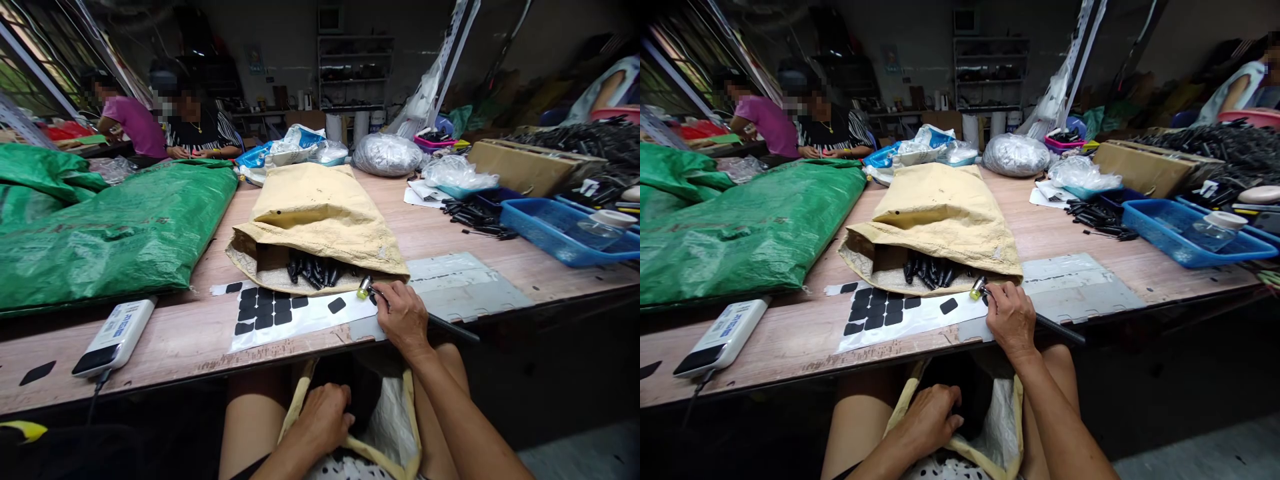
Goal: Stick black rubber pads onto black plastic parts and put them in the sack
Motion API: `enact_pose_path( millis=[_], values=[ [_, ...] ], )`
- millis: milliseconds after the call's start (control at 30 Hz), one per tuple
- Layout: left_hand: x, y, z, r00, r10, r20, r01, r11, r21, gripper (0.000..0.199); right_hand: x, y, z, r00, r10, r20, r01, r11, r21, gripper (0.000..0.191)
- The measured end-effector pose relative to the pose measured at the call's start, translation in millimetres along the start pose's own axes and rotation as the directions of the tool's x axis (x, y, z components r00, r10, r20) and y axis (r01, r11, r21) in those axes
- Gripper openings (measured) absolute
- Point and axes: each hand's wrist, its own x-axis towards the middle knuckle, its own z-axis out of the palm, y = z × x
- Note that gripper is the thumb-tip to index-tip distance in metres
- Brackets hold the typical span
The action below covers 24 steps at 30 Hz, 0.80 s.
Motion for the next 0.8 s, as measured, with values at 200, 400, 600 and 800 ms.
enact_pose_path(
  millis=[200,400,600,800],
  values=[
    [-8.8,25.0,-79.5,0.976,0.142,-0.166,-0.192,0.917,-0.349,0.015,0.3,-0.7,-0.3,1.0,-0.002,-0.005,0.002,1.0,0.005,0.023],
    [37.8,-7.4,-173.3,0.568,-0.2,-0.798,0.081,0.979,-0.188,0.021,-0.3,-0.5,0.2,1.0,0.013,0.001,-0.013,1.0,0.009,0.022],
    [73.5,-27.7,-194.4,0.633,-0.351,-0.69,0.372,0.92,-0.127,0.034,-0.1,0.7,1.3,1.0,0.007,0.0,-0.007,1.0,0.031,0.021],
    [53.0,-41.5,-197.1,0.607,-0.351,-0.713,0.379,0.916,-0.128,0.018,0.0,0.5,-0.1,1.0,-0.001,0.012,0.001,0.999,0.032,0.022]
  ],
)
